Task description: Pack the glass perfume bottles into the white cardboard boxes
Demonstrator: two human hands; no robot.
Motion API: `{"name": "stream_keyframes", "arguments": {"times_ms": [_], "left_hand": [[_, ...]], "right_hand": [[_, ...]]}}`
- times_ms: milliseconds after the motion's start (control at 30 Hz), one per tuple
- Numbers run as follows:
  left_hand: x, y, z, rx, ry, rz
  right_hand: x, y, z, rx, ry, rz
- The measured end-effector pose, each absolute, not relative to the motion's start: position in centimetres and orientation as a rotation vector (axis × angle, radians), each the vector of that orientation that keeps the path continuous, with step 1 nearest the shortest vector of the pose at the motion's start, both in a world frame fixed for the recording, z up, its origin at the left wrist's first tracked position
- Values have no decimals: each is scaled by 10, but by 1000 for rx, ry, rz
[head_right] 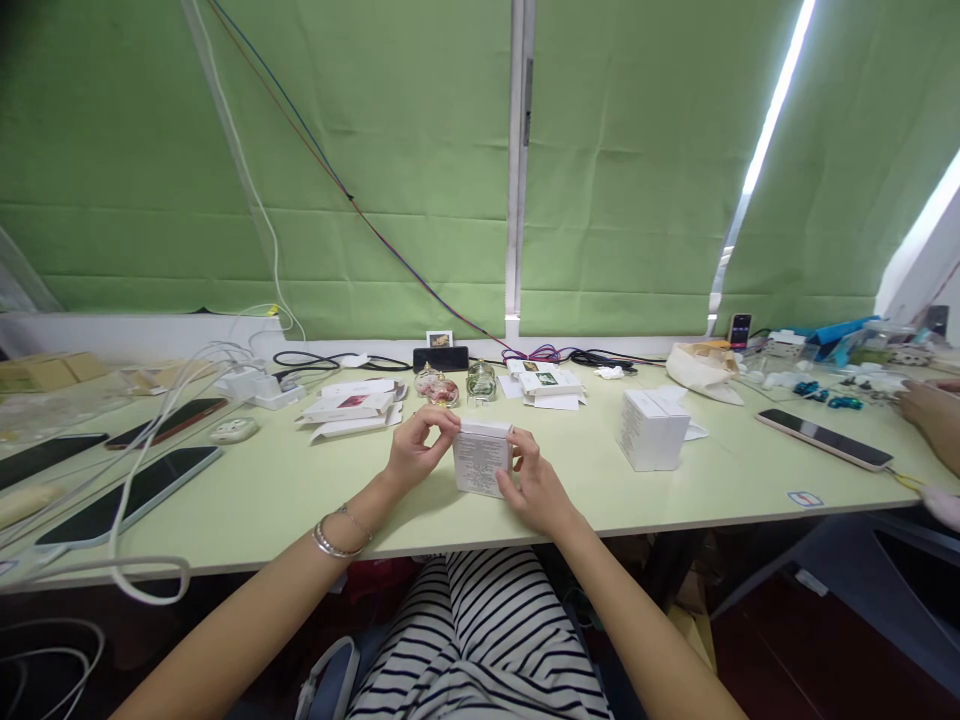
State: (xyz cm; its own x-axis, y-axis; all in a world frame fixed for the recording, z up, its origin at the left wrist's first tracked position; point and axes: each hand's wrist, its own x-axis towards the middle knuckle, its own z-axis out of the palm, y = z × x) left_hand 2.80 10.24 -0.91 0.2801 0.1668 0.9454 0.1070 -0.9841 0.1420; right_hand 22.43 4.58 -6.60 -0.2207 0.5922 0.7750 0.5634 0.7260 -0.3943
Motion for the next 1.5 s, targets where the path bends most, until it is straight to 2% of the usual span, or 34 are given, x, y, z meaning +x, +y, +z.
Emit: {"name": "stream_keyframes", "arguments": {"times_ms": [1500], "left_hand": [[28, 103, -12, 2449, 285, 1841]], "right_hand": [[224, 42, -61, -978, -1906, 18]]}}
